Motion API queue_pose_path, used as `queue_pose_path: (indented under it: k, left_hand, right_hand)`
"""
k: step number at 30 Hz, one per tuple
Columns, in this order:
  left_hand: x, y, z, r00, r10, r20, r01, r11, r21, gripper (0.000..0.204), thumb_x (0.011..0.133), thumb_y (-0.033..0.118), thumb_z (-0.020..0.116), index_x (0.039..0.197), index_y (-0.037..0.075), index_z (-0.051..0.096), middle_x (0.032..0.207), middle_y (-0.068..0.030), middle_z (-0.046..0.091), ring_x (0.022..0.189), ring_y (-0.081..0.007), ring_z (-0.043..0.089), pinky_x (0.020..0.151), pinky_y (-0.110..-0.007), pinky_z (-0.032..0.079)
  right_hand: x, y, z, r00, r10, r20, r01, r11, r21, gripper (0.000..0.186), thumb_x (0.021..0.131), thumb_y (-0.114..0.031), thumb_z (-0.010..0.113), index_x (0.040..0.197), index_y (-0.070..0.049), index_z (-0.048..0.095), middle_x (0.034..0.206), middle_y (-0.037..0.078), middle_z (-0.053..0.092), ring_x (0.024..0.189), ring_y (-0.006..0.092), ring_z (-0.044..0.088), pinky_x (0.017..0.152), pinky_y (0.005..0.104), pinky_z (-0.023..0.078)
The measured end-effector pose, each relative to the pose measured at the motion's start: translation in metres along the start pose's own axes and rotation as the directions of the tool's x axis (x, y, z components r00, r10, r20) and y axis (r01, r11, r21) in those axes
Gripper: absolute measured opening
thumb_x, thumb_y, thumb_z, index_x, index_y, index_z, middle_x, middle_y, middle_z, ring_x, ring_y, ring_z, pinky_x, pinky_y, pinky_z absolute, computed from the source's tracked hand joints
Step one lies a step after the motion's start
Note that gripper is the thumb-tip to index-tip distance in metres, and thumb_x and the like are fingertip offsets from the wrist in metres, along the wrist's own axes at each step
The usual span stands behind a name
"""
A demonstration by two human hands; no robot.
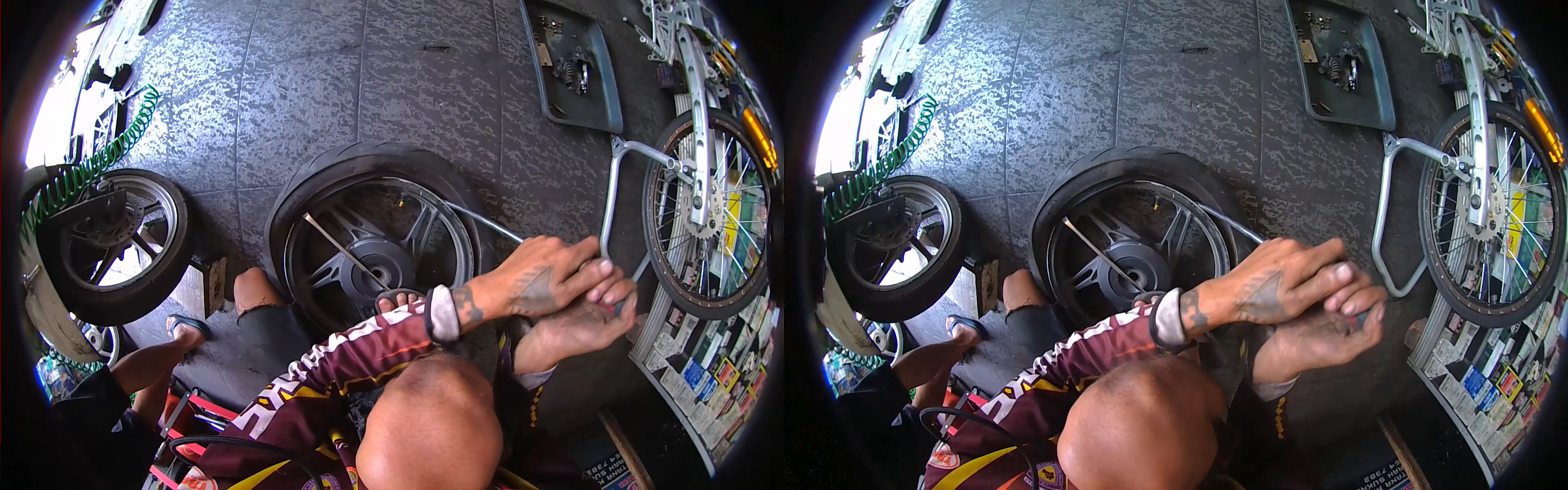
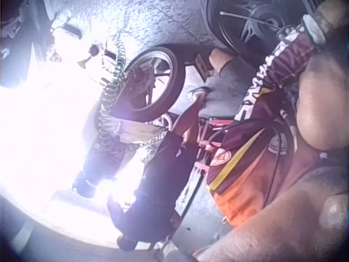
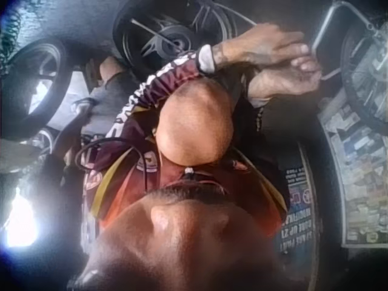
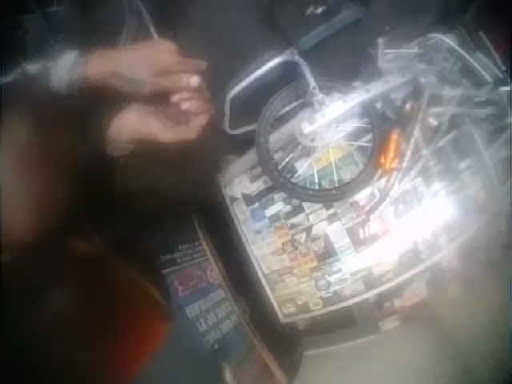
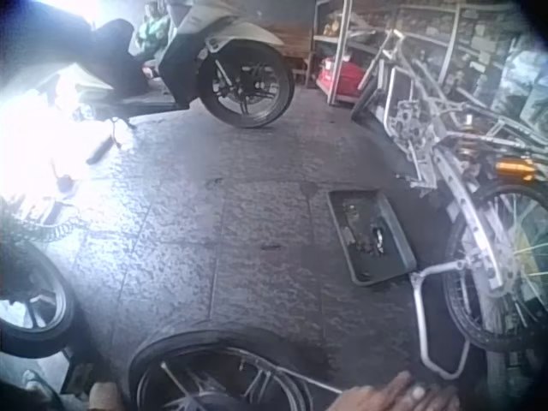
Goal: The person uses a tire iron to pry a tire off the rim of a motorcycle wheel by hand while sitting on the floor, using their feet to hold the wheel in place.
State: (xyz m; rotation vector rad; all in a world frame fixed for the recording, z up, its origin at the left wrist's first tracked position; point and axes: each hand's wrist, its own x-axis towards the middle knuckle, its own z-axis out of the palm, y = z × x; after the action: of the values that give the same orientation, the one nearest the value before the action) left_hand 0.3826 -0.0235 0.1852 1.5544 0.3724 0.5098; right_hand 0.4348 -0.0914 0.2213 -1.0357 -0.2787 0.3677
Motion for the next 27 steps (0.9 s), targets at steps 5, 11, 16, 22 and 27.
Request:
queue_pose_path:
  k: [5,11,16,22,27]
  left_hand:
    - [-0.031,0.003,0.001,0.989,0.126,0.081,-0.12,0.99,-0.079,0.035,0.1,0.039,0.048,0.099,0.004,0.054,0.075,-0.0173,0.06,0.071,-0.0379,0.061,0.066,-0.045,0.046]
    - [-0.054,0.0,-0.002,0.968,0.222,0.116,-0.204,0.967,-0.151,0.036,0.101,0.041,0.048,0.092,0.006,0.051,0.074,-0.0116,0.059,0.072,-0.0308,0.059,0.073,-0.039,0.036]
    - [-0.072,0.008,-0.01,0.952,0.179,0.249,-0.142,0.977,-0.158,0.034,0.099,0.038,0.05,0.098,0.004,0.056,0.085,-0.0138,0.062,0.084,-0.031,0.059,0.08,-0.04,0.035]
    - [-0.101,0.004,0.002,0.951,0.273,0.148,-0.247,0.954,-0.171,0.035,0.101,0.038,0.048,0.087,0.007,0.055,0.077,-0.0099,0.057,0.076,-0.0261,0.056,0.077,-0.037,0.032]
    - [-0.144,-0.01,-0.004,0.953,0.269,0.135,-0.258,0.962,-0.093,0.034,0.098,0.034,0.045,0.094,0.004,0.061,0.085,-0.0136,0.061,0.081,-0.0305,0.056,0.083,-0.04,0.036]
  right_hand:
    - [-0.032,-0.006,-0.023,0.956,-0.076,0.283,0.015,0.977,0.21,0.031,0.098,-0.025,0.033,0.071,-0.011,0.039,0.066,0.003,0.034,0.068,0.0156,0.037,0.07,0.0332,0.038]
    - [-0.055,-0.004,-0.045,0.921,-0.1,0.376,0.011,0.973,0.23,0.029,0.095,-0.028,0.037,0.074,-0.01,0.048,0.068,0.005,0.047,0.071,0.0201,0.046,0.079,0.0388,0.044]
    - [-0.067,-0.01,-0.056,0.862,-0.109,0.495,-0.012,0.972,0.234,0.027,0.096,-0.029,0.042,0.079,-0.009,0.051,0.076,0.007,0.054,0.083,0.0232,0.052,0.088,0.0413,0.044]
    - [-0.087,-0.015,-0.06,0.771,-0.074,0.633,-0.033,0.987,0.156,0.03,0.098,-0.033,0.044,0.082,-0.009,0.054,0.081,0.008,0.057,0.092,0.0253,0.054,0.093,0.0427,0.042]
    - [-0.112,-0.027,-0.059,0.49,0.106,0.865,0.008,0.992,-0.125,0.033,0.099,-0.036,0.046,0.086,-0.008,0.056,0.085,0.009,0.059,0.1,0.027,0.055,0.098,0.0439,0.041]
